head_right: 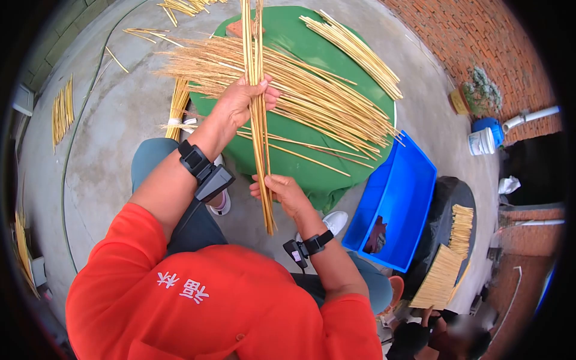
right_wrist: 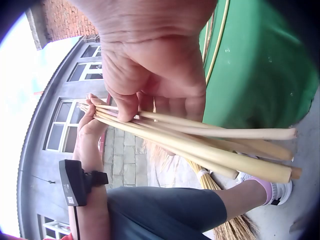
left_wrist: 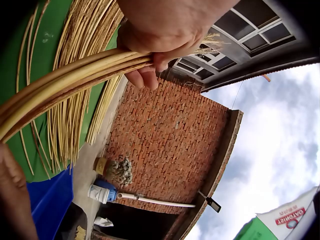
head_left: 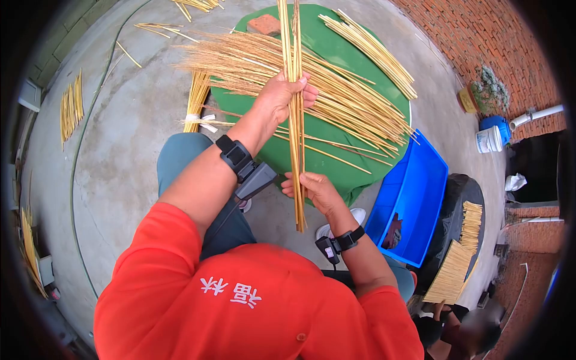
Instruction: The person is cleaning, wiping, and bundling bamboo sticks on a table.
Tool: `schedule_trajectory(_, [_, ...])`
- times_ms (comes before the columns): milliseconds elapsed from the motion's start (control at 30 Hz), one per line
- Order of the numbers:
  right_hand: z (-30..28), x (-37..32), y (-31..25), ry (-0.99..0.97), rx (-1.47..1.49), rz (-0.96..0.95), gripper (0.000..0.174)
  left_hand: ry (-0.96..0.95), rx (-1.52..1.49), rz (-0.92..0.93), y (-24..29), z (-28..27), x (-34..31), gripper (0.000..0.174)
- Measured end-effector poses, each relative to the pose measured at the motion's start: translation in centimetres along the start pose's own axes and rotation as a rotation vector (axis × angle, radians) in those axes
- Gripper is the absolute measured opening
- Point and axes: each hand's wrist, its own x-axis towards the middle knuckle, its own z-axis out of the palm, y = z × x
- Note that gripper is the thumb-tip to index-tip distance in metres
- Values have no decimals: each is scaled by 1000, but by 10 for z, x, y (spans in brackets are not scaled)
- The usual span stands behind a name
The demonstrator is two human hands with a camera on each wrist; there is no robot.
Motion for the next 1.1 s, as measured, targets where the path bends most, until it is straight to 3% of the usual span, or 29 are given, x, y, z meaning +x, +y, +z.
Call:
schedule_trajectory(100, [-13,3,-5,-8,-2,-15,45,139,30,140,8,0,-7,12])
schedule_trajectory(133, [-25,6,-6,117,-107,-49,41,239,29,243,14,2,-9,14])
schedule_trajectory(233, [-82,23,-8,462,-359,-77,30,405,-9,305,31,14,-17,18])
schedule_trajectory(300, [-118,35,-14,626,-450,-107,22,378,-13,337,39,13,-19,20])
schedule_trajectory(400, [-155,64,-28,702,-528,-104,19,324,-20,389,46,12,-22,20])
schedule_trajectory(467, [-172,86,-36,752,-1099,-164,19,292,-18,419,48,15,-26,19])
schedule_trajectory(500, [-172,94,-38,752,-1094,-158,19,294,-15,412,48,17,-28,19])
schedule_trajectory(567, [-167,112,-37,843,-1611,-282,24,266,35,443,51,20,-31,23])
schedule_trajectory(733, [-167,134,-19,841,-1787,-300,14,278,120,473,60,16,-30,23])
schedule_trajectory(800, [-169,132,-17,787,-1915,-483,13,297,98,471,58,13,-28,21])
schedule_trajectory(933, [-171,117,-21,661,-1934,-447,16,304,37,425,49,16,-26,18])
schedule_trajectory(1100, [-175,110,-35,751,-1885,-444,11,236,-70,364,38,11,-18,19])
